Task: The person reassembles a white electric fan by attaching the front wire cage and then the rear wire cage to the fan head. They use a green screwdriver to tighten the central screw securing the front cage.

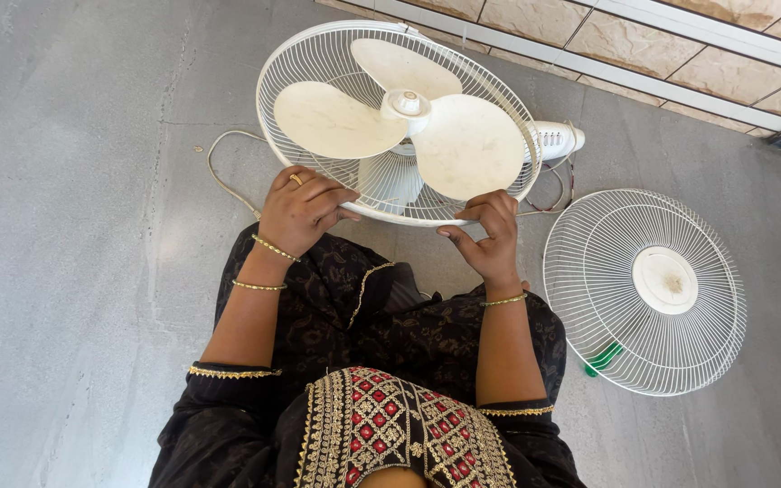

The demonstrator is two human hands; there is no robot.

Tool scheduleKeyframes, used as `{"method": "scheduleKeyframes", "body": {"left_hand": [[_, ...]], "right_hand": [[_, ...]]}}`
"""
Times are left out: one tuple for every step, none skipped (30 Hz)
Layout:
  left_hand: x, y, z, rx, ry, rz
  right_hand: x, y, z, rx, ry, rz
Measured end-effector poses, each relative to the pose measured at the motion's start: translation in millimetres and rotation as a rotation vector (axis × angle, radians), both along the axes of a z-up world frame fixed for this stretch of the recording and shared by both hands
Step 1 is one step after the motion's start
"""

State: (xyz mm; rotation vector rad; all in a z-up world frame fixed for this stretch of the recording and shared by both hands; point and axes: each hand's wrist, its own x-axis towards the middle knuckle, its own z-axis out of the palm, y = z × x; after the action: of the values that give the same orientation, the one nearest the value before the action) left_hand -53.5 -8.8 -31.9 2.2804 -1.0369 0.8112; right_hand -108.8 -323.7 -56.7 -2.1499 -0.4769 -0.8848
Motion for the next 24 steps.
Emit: {"method": "scheduleKeyframes", "body": {"left_hand": [[0.9, 2.1, 1.8, 0.009, 0.003, -0.023], [0.9, 4.4, 3.6, 0.030, 0.008, -0.022], [0.7, 7.1, 5.5, 0.051, 0.011, -0.023], [0.3, 9.1, 7.2, 0.071, 0.015, -0.025], [-0.2, 10.1, 8.6, 0.086, 0.022, -0.024], [-0.9, 10.7, 9.7, 0.101, 0.029, -0.023], [-2.0, 10.0, 10.4, 0.116, 0.037, -0.022], [-3.2, 9.1, 11.0, 0.118, 0.066, -0.036], [-5.0, 9.0, 11.8, 0.119, 0.096, -0.050], [-6.5, 8.6, 12.4, 0.121, 0.126, -0.064], [-8.5, 7.8, 12.4, 0.146, 0.154, -0.068], [-10.3, 7.0, 12.3, 0.172, 0.181, -0.072], [-12.2, 6.2, 12.0, 0.197, 0.208, -0.075], [-14.2, 5.2, 11.3, 0.197, 0.211, -0.077], [-16.3, 5.0, 10.8, 0.198, 0.215, -0.080], [-18.6, 4.9, 10.2, 0.200, 0.218, -0.082], [-21.0, 5.2, 9.8, 0.196, 0.230, -0.069], [-23.5, 5.8, 9.4, 0.192, 0.243, -0.057], [-26.0, 6.3, 9.0, 0.188, 0.256, -0.046], [-28.7, 7.3, 8.7, 0.191, 0.265, -0.049], [-31.2, 7.9, 8.3, 0.191, 0.274, -0.052], [-33.6, 8.7, 8.0, 0.192, 0.282, -0.056], [-35.9, 9.8, 7.9, 0.200, 0.298, -0.083], [-38.0, 10.9, 7.6, 0.208, 0.314, -0.110]], "right_hand": [[-0.1, 0.4, 1.4, -0.007, -0.006, 0.001], [-0.1, 1.0, 2.8, -0.013, -0.011, 0.001], [-0.4, 1.2, 4.3, -0.011, -0.008, 0.007], [-0.5, 1.4, 5.6, -0.009, -0.004, 0.012], [-1.3, 1.1, 6.4, -0.007, 0.000, 0.016], [-1.8, 0.4, 6.8, -0.005, -0.002, 0.020], [-2.3, -0.1, 6.7, -0.003, -0.003, 0.024], [-2.6, -1.6, 6.2, -0.001, -0.004, 0.028], [-2.9, -3.9, 5.2, 0.012, 0.000, 0.037], [-3.1, -6.3, 3.4, 0.024, 0.005, 0.046], [-3.6, -9.0, 0.7, 0.036, 0.011, 0.056], [-3.9, -12.4, -2.5, 0.063, 0.031, 0.048], [-3.3, -15.8, -6.4, 0.091, 0.050, 0.042], [-2.1, -18.4, -11.2, 0.118, 0.070, 0.036], [1.8, -19.6, -16.8, 0.173, 0.036, -0.011], [8.8, -21.2, -22.1, 0.228, 0.001, -0.057], [15.3, -23.7, -27.2, 0.284, -0.035, -0.103], [19.4, -29.1, -31.4, 0.381, 0.019, -0.176], [22.6, -36.7, -34.9, 0.478, 0.072, -0.251], [26.1, -45.0, -38.2, 0.575, 0.125, -0.327], [31.0, -54.6, -40.4, 0.726, 0.269, -0.341], [36.3, -63.5, -43.0, 0.876, 0.414, -0.353], [39.8, -69.8, -47.4, 1.026, 0.562, -0.364], [41.4, -75.1, -52.9, 1.118, 0.590, -0.266]]}}
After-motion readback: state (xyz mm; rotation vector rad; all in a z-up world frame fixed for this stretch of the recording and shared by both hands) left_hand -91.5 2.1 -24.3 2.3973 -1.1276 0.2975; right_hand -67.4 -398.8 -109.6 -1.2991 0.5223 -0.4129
